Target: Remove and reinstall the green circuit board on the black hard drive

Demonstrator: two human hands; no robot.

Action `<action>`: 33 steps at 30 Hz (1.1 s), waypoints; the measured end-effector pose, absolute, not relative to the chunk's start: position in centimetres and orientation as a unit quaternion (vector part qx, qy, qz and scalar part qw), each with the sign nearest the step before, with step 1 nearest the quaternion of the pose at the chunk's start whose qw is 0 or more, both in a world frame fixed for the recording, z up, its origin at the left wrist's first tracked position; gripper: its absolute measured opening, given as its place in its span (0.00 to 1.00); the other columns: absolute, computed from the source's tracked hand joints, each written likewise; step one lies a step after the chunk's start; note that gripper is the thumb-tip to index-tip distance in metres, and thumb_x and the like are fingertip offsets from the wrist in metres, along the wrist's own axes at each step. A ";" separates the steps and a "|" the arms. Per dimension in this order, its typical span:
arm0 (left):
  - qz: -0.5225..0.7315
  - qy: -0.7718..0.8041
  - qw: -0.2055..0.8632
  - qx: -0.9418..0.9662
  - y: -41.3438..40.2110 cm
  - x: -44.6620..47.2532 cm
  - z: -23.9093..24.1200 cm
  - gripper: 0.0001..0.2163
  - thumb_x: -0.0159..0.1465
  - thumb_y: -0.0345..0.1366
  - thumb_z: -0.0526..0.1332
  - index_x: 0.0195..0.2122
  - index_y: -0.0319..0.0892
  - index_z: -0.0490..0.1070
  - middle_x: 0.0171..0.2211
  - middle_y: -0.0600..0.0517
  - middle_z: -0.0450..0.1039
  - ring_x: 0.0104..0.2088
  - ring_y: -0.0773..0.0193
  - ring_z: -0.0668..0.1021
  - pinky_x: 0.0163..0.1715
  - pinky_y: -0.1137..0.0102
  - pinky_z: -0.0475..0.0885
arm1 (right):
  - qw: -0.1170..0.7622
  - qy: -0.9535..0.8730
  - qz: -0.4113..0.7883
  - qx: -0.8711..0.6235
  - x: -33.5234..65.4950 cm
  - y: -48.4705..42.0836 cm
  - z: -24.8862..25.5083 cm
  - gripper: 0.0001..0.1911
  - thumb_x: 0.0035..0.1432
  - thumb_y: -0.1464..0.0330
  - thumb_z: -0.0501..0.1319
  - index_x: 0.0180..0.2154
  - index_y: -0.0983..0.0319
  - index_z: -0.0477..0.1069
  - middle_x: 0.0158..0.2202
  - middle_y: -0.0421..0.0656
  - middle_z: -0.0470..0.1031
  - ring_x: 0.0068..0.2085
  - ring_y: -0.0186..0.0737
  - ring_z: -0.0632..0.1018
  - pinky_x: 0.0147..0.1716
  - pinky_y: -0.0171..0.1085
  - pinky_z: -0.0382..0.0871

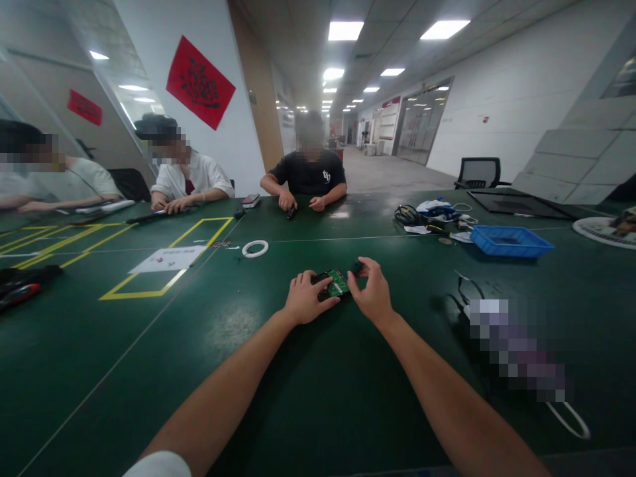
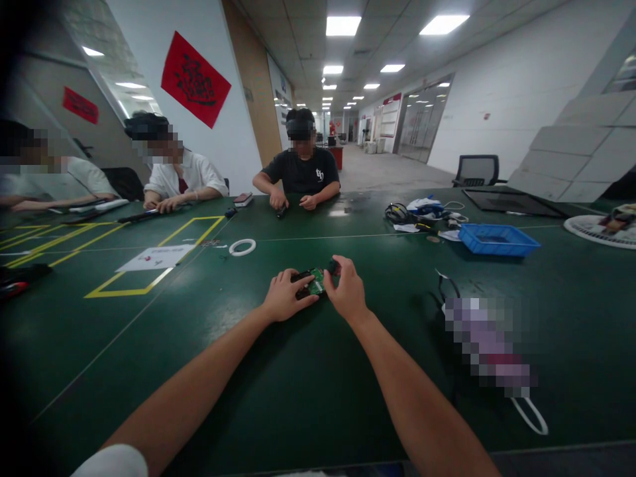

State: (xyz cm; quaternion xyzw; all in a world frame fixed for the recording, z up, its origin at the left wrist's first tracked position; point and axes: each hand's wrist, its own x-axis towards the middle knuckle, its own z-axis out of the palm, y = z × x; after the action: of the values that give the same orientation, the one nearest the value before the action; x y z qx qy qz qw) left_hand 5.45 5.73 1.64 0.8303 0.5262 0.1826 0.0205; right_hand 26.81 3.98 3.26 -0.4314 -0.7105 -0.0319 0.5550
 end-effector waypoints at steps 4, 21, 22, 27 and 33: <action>0.184 0.528 0.022 0.829 5.7 5.5 1.6 0.32 0.60 0.66 0.57 0.63 0.60 0.67 0.56 0.45 0.61 0.55 0.44 0.65 0.55 0.51 0.61 | 0.550 -0.721 -0.041 -0.419 26.9 3.8 3.6 0.23 0.65 0.64 0.61 0.59 0.58 0.60 0.48 0.50 0.71 0.41 0.44 0.78 0.40 0.48 0.80; 0.186 0.522 0.012 0.832 5.6 5.4 1.7 0.32 0.61 0.66 0.56 0.63 0.60 0.67 0.56 0.45 0.61 0.54 0.45 0.66 0.54 0.51 0.62 | 0.557 -0.720 -0.092 -0.403 27.1 3.6 4.1 0.22 0.65 0.68 0.60 0.59 0.56 0.64 0.56 0.51 0.71 0.49 0.49 0.78 0.45 0.51 0.79; 0.185 0.522 0.012 0.832 5.6 5.4 1.7 0.32 0.61 0.66 0.57 0.63 0.60 0.67 0.56 0.45 0.61 0.54 0.45 0.66 0.54 0.51 0.62 | 0.553 -0.722 -0.090 -0.405 27.1 3.6 4.1 0.22 0.65 0.68 0.59 0.59 0.56 0.63 0.56 0.51 0.71 0.48 0.49 0.78 0.45 0.51 0.79; 0.189 0.521 0.014 0.832 5.6 5.4 1.7 0.33 0.61 0.66 0.56 0.63 0.59 0.67 0.57 0.45 0.61 0.54 0.44 0.66 0.54 0.51 0.62 | 0.543 -0.721 -0.084 -0.422 27.0 3.5 4.3 0.20 0.64 0.67 0.61 0.57 0.57 0.65 0.48 0.50 0.72 0.40 0.45 0.77 0.41 0.48 0.78; 0.184 0.523 0.015 0.832 5.6 5.4 1.7 0.32 0.61 0.66 0.57 0.63 0.59 0.67 0.57 0.45 0.61 0.54 0.45 0.66 0.54 0.52 0.62 | 0.548 -0.717 -0.043 -0.428 26.9 3.7 4.0 0.23 0.64 0.68 0.59 0.59 0.59 0.60 0.52 0.51 0.69 0.42 0.44 0.77 0.42 0.46 0.78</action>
State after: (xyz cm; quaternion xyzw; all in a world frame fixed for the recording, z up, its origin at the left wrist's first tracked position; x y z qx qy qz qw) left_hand 5.44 5.57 1.75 0.8322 0.5230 0.1839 0.0146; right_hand 26.86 3.66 4.01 -0.4280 -0.7175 -0.0434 0.5478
